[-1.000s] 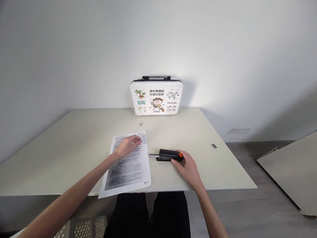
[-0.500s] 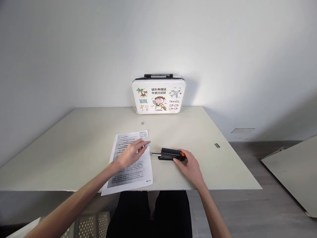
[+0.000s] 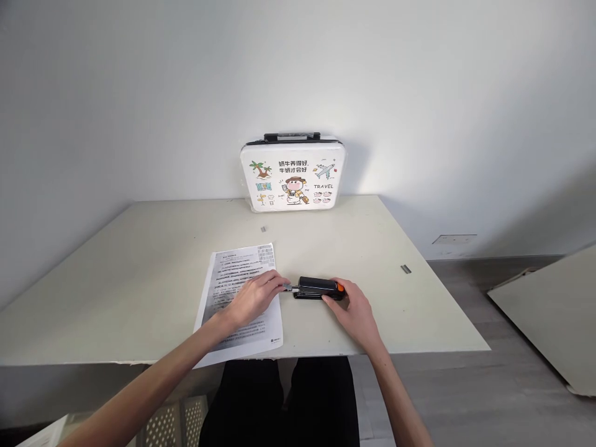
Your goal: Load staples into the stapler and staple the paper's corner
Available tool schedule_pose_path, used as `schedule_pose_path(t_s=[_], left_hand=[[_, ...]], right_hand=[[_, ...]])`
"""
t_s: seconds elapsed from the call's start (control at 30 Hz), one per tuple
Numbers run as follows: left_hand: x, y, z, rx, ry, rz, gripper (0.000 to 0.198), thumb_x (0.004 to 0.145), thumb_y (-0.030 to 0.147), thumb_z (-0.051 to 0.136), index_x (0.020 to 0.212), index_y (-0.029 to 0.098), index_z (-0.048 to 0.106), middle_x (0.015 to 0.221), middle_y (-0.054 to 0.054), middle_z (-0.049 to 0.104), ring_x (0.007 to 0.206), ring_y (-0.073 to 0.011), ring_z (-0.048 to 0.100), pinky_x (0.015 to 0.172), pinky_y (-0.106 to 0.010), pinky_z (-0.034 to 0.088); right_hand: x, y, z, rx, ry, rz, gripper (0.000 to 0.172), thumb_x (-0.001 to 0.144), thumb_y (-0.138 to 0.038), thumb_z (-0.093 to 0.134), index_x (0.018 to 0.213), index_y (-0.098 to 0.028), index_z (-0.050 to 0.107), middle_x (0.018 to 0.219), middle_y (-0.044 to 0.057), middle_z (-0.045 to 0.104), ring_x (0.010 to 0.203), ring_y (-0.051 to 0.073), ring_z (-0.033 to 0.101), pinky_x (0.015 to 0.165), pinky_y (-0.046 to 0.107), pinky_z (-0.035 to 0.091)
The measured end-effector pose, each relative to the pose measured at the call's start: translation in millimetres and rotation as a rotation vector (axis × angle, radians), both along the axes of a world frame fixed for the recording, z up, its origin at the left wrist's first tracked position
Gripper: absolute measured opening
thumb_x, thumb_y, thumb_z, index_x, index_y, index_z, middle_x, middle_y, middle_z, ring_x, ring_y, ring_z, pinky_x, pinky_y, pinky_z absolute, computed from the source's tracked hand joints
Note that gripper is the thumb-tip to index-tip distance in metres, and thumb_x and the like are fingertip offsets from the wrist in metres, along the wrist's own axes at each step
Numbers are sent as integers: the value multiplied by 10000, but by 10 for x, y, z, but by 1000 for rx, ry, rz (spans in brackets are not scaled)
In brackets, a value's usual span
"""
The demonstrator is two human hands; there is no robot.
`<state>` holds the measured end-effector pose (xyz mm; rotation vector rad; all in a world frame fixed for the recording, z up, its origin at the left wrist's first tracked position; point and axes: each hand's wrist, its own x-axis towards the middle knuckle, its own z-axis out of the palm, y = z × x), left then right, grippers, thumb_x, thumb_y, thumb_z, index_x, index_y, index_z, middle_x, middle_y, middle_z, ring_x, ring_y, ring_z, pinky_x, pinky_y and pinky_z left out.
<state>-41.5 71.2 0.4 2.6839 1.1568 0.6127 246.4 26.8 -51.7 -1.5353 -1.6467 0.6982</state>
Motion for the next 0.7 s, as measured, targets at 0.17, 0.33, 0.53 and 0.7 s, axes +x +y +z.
schedule_pose_path(t_s=[0.17, 0.33, 0.53, 0.7], left_hand=[[-4, 8, -44, 16, -7, 6, 301, 1136, 265, 362, 1193, 205, 651, 1085, -71, 668, 846, -197, 693, 685, -327, 581], [-15, 5, -105, 3, -59, 35, 300, 1141, 297, 365, 1207, 218, 646, 1105, -68, 669, 830, -187, 694, 691, -333, 594], [-28, -16, -169, -43, -69, 64, 294, 1142, 305, 364, 1225, 230, 636, 1127, -59, 667, 820, -184, 703, 700, -345, 606], [-41, -8, -189, -60, -87, 61, 311, 1146, 334, 353, 1236, 235, 633, 1140, -56, 665, 830, -185, 714, 690, -343, 612]], right_hand=[[6, 10, -21, -8, 7, -2, 430, 957, -574, 641, 1290, -302, 631, 1289, 69, 721, 1156, 290, 671, 989, 466, 558], [-3, 6, 25, -10, 17, -9, 424, 955, -575, 640, 1281, -304, 635, 1285, 76, 720, 1165, 304, 665, 1006, 490, 547], [-3, 5, 53, -35, 15, -16, 407, 956, -578, 639, 1270, -318, 636, 1277, 71, 721, 1164, 306, 662, 1002, 500, 550], [1, 14, 40, -33, 7, -14, 414, 962, -583, 630, 1282, -320, 634, 1275, 73, 722, 1160, 305, 663, 1001, 497, 548]])
